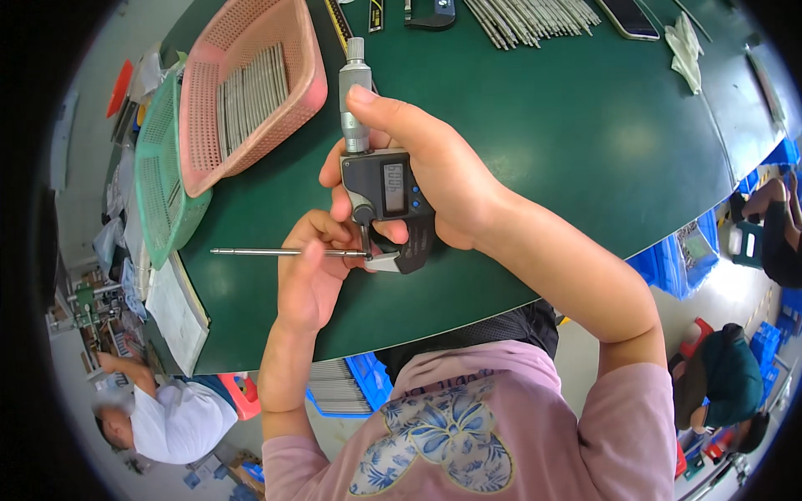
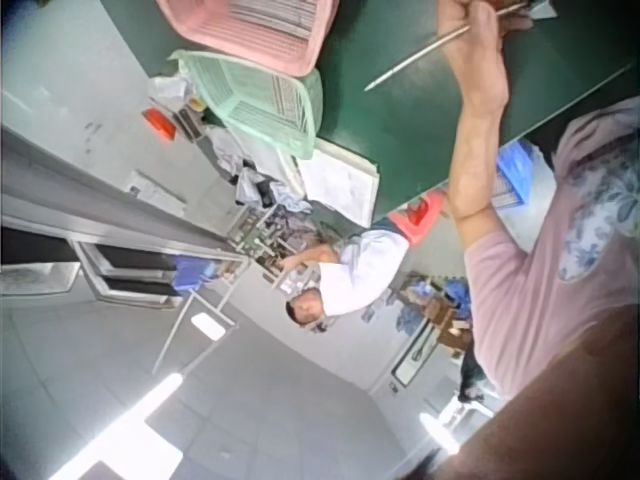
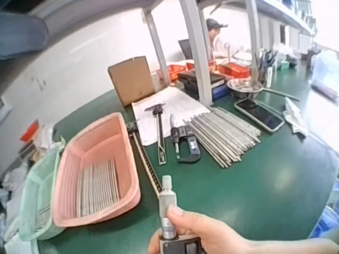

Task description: The person repeatedly picks up thin metal rods from a pink basket and measures their diameter using a digital caliper. After each measurement, the person places the rod into a blue bin. The process is repeated for multiple rods throughout the clip.

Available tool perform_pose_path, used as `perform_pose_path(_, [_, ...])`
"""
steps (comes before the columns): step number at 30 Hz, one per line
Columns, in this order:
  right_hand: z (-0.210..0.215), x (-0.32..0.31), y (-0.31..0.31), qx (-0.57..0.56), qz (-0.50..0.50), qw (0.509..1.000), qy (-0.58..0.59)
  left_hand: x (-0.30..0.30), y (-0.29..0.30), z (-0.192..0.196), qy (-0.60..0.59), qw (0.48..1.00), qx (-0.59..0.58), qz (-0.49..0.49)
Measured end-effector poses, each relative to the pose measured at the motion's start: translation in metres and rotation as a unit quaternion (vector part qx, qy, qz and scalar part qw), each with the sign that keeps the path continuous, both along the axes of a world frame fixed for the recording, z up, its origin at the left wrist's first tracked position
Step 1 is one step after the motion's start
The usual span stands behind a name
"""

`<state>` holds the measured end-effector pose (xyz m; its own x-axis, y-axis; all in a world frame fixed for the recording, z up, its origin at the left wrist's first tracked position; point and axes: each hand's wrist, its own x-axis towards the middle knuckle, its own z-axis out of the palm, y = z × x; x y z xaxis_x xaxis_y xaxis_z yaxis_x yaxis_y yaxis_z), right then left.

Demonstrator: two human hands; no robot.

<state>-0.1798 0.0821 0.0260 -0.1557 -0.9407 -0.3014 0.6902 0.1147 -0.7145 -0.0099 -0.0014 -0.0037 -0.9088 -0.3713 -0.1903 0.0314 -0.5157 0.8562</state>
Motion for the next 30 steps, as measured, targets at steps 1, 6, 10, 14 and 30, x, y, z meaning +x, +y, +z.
perform_pose_path(1, [-0.0004, 0.0006, -0.0003, -0.001, -0.003, 1.0, 0.005, 0.0007, -0.0001, 0.0002, 0.012, 1.0, 0.008, -0.002])
perform_pose_path(6, [-0.002, -0.0001, -0.0012, 0.0, -0.008, 1.0, 0.026, 0.0003, -0.0035, -0.0006, 0.035, 0.999, 0.015, -0.023])
perform_pose_path(10, [-0.0079, -0.0012, -0.003, -0.03, -0.013, 0.999, 0.01, -0.0009, -0.0039, -0.0007, 0.036, 0.999, -0.015, -0.022])
perform_pose_path(14, [-0.0085, -0.0019, -0.0009, -0.02, -0.015, 1.0, -0.01, 0.0015, -0.0031, -0.005, 0.051, 0.999, -0.011, -0.016])
perform_pose_path(30, [-0.0041, -0.0007, 0.0012, -0.046, -0.024, 0.997, -0.049, -0.0027, -0.0022, -0.0028, 0.053, 0.999, -0.009, 0.0])
